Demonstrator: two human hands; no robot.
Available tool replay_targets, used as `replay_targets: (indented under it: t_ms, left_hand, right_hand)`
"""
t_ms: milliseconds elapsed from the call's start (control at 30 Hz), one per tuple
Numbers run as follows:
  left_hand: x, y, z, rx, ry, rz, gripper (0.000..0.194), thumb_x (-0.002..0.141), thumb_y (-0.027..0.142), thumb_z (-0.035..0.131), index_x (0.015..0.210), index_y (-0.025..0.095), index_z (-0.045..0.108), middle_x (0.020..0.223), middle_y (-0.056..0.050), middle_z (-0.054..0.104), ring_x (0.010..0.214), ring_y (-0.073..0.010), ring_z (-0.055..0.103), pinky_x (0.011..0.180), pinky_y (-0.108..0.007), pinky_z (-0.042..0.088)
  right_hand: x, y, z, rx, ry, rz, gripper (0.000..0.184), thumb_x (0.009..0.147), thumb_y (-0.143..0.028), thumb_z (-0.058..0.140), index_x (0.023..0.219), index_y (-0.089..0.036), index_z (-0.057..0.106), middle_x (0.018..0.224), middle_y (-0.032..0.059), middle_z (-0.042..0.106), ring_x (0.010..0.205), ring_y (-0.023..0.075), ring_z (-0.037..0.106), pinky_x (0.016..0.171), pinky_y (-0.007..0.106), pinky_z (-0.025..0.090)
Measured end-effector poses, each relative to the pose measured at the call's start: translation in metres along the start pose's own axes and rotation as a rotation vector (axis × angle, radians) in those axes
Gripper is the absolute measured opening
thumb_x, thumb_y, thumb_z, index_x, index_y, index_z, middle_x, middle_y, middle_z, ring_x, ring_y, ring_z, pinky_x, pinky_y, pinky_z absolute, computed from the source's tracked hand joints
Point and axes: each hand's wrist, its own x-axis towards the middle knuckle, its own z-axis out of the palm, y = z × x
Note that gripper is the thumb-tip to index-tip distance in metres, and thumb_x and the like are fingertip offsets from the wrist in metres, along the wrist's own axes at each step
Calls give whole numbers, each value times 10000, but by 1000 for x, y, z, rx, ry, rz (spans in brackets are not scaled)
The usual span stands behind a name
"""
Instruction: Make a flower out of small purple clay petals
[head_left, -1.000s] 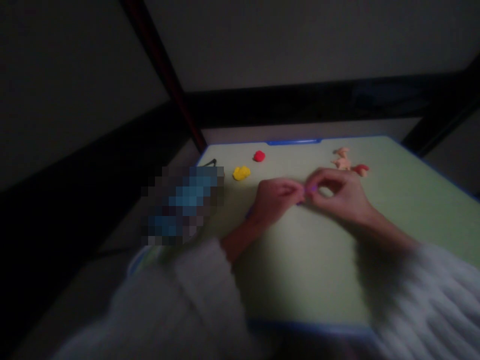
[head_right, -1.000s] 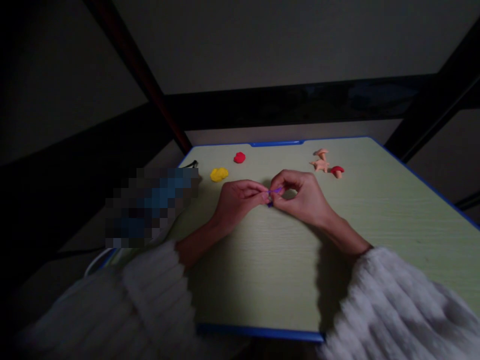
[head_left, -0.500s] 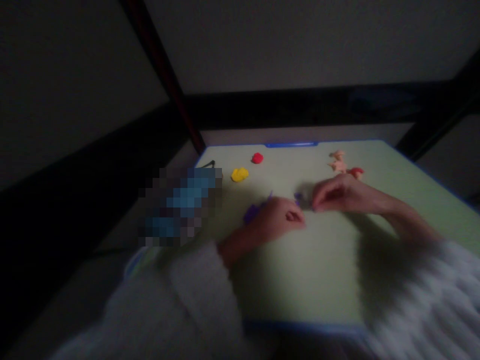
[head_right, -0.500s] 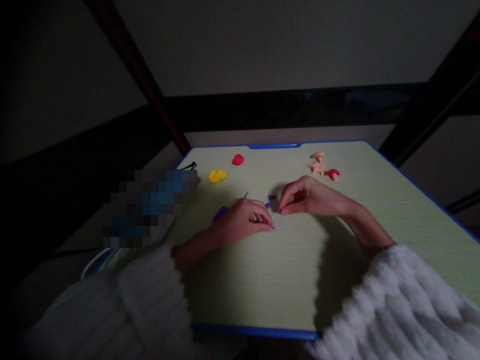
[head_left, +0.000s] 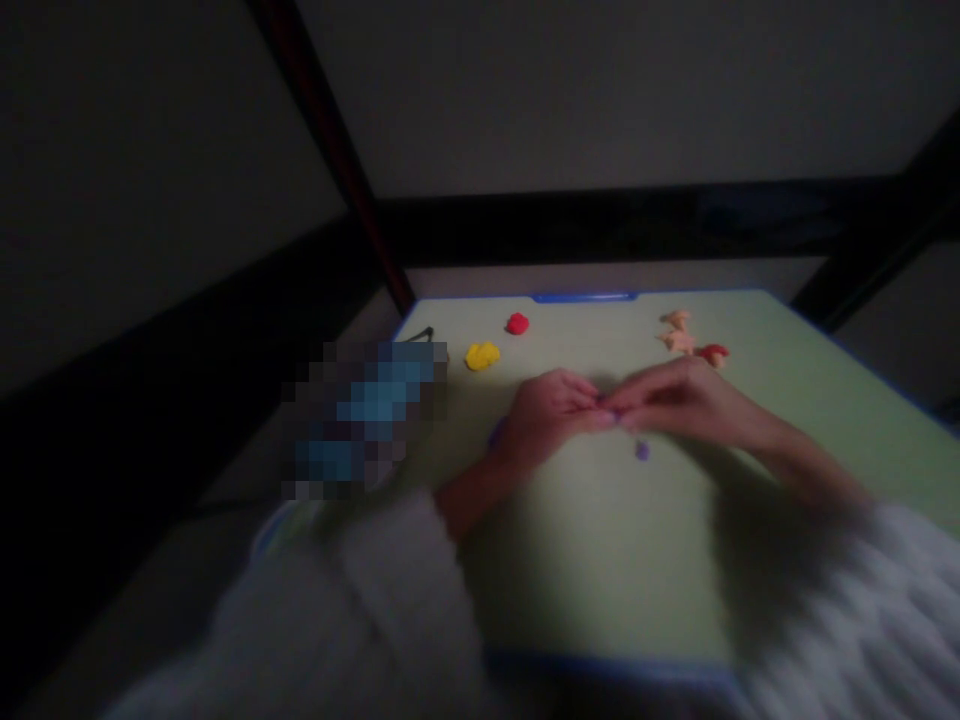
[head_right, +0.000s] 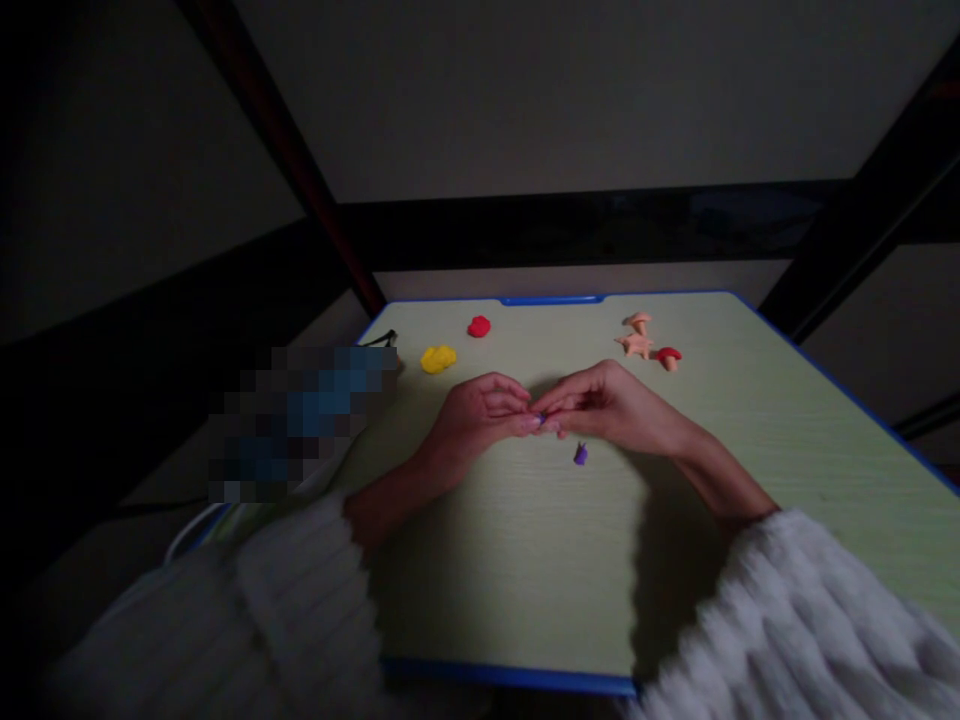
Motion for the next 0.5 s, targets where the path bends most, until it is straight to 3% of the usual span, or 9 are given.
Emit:
replay_targets:
  t_ms: [233,333,433,500]
  left_hand:
    - [-6,1,4,-247,47,-96,286,646,245,731,900,132,665,764,-54,711,696,-145,657,715,-282,507]
    - [-7,6,7,-409,54,-141,274,712,271,681,938,119,651,791,-65,709,758,-155,658,810,-316,489]
    - [-5,8,11,-619,44,-223,250,819,327,550,941,126,633,898,-96,700,904,-185,644,920,-337,442]
    - [-4,8,13,-791,-9,-297,331,885,383,397,936,146,622,1016,-105,674,1034,-190,600,984,-325,396]
  right_hand:
    - [1,1,5,-98,91,-89,164,747,-288,673,833,-162,734,734,52,664,629,136,602,530,250,476]
    - [2,1,5,-237,200,-167,100,748,-249,671,807,-191,725,756,37,627,660,138,577,590,279,477]
    - [2,1,10,-392,361,-268,61,738,-201,670,783,-210,709,814,37,599,766,167,568,698,326,474]
    - [2,1,17,-495,417,-321,65,754,-211,655,796,-208,704,898,60,596,866,200,562,770,367,457]
